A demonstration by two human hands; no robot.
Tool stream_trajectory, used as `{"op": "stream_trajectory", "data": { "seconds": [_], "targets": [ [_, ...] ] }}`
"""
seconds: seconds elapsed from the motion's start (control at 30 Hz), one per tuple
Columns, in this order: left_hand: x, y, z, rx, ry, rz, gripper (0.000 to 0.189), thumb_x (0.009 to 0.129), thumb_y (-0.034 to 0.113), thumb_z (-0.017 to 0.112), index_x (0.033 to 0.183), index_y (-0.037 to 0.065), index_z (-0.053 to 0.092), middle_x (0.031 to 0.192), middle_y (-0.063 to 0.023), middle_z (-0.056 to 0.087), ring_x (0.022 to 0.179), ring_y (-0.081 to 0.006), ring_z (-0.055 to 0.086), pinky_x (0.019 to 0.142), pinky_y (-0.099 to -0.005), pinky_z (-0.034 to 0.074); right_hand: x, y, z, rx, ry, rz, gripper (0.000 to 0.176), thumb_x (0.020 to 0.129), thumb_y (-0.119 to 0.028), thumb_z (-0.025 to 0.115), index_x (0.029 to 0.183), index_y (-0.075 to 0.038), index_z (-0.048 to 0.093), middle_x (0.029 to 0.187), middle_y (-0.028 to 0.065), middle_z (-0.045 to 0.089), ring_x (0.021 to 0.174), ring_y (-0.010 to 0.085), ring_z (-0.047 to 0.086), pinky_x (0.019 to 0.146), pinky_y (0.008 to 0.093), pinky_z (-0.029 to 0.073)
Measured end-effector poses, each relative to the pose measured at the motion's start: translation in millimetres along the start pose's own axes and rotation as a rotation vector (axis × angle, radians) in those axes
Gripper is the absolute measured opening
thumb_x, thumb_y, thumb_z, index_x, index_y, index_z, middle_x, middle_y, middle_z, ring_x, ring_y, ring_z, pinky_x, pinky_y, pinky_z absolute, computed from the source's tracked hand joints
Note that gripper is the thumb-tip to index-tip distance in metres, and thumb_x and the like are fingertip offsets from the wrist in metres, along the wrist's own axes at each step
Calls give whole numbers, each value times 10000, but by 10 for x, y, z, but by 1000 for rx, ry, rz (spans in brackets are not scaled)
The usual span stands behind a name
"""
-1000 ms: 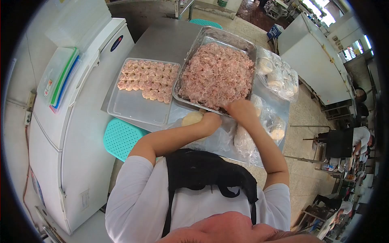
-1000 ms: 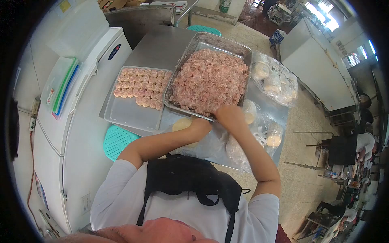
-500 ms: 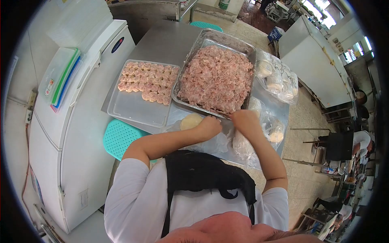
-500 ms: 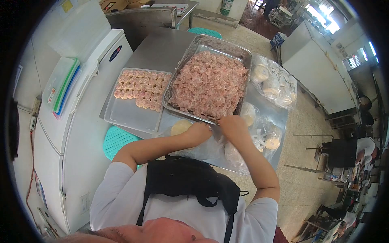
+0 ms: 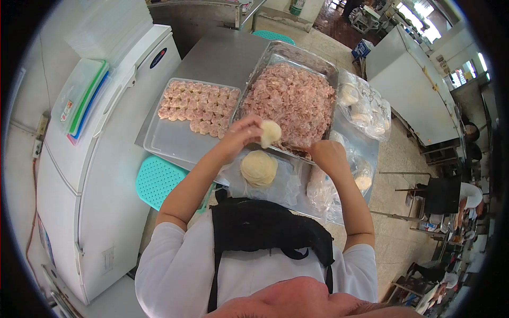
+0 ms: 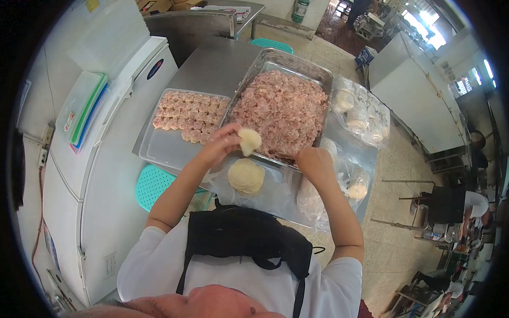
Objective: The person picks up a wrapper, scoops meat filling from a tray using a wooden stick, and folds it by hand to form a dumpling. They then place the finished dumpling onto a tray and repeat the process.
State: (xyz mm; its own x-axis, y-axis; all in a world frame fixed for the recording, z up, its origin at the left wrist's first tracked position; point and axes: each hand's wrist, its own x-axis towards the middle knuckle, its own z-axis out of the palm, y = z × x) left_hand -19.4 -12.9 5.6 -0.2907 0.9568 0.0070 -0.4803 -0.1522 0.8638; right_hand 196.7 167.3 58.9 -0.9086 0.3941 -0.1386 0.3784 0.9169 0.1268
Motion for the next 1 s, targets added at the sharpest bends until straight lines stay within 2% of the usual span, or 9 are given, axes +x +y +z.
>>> {"op": "stream_trajectory", "data": {
  "seconds": [0.1, 0.23, 0.43, 0.53, 0.67, 0.73, 0.77, 0.83, 1.0],
  "targets": [
    [-104, 143, -101, -263, 174, -3, 195, 914, 138, 572, 1104, 98, 550, 1083, -66, 623, 1011, -212, 632, 867, -378, 527, 21, -181, 463, 36, 138, -119, 233, 852, -209, 569, 720, -68, 699, 676, 141, 665, 654, 302, 681, 565, 414, 529],
    [-259, 220, -206, -546, 334, -44, 222, 957, 187, 555, 1141, 66, 526, 1081, -76, 621, 1024, -203, 629, 861, -389, 538, 116, -570, 190, 145, 120, -2, 328, 928, -274, 530, 733, -67, 692, 694, 158, 666, 667, 300, 682, 588, 397, 532],
    [-390, -39, -652, -41, 364, 57, 319, 956, 200, 585, 1234, 60, 514, 1120, -78, 620, 1034, -183, 626, 813, -340, 558, 313, -564, 113, 98, 123, -47, 306, 931, -290, 527, 802, -65, 689, 744, 163, 677, 691, 305, 686, 577, 427, 532],
    [-474, 70, -644, -258, 479, 44, 328, 953, 187, 589, 1247, 57, 520, 1146, -85, 611, 1042, -186, 621, 832, -335, 549, 349, -727, 273, 82, 192, -148, 243, 901, -249, 550, 827, -59, 683, 735, 143, 674, 682, 307, 685, 567, 436, 531],
    [-594, 176, -627, -545, 460, 66, 304, 946, 167, 596, 1218, 45, 535, 1145, -84, 610, 1060, -179, 609, 870, -346, 535, 487, -706, 40, 156, 171, -89, 168, 848, -189, 573, 809, -72, 687, 730, 122, 672, 671, 303, 682, 566, 423, 533],
    [-617, 148, -605, 14, 485, 135, 309, 961, 195, 573, 1227, 38, 552, 1147, -74, 616, 1069, -156, 590, 911, -327, 493, 670, -660, -33, -11, 350, -204, 129, 798, -164, 589, 796, -87, 692, 715, 97, 676, 667, 287, 682, 563, 405, 533],
    [-623, 140, -616, 15, 491, 136, 309, 961, 195, 573, 1227, 38, 552, 1147, -74, 616, 1069, -156, 590, 911, -327, 493, 773, -686, -17, -8, 350, -209, 129, 798, -164, 589, 796, -87, 692, 715, 97, 676, 667, 287, 682, 563, 405, 533],
    [-613, 143, -642, 305, 563, 154, 323, 977, 245, 542, 1217, 31, 582, 1140, -50, 619, 1040, -142, 577, 922, -301, 453, 943, -846, 21, -135, 331, -229, 113, 786, -149, 593, 777, -98, 695, 712, 85, 685, 665, 275, 682, 553, 395, 530],
    [-659, 266, -592, 502, 560, 209, 348, 979, 275, 537, 1193, 12, 616, 1105, -55, 647, 1027, -130, 568, 926, -274, 425, 837, -1094, 159, -94, 175, -260, 131, 786, -149, 590, 798, -89, 706, 715, 98, 687, 692, 258, 694, 558, 421, 533]
  ]
}}
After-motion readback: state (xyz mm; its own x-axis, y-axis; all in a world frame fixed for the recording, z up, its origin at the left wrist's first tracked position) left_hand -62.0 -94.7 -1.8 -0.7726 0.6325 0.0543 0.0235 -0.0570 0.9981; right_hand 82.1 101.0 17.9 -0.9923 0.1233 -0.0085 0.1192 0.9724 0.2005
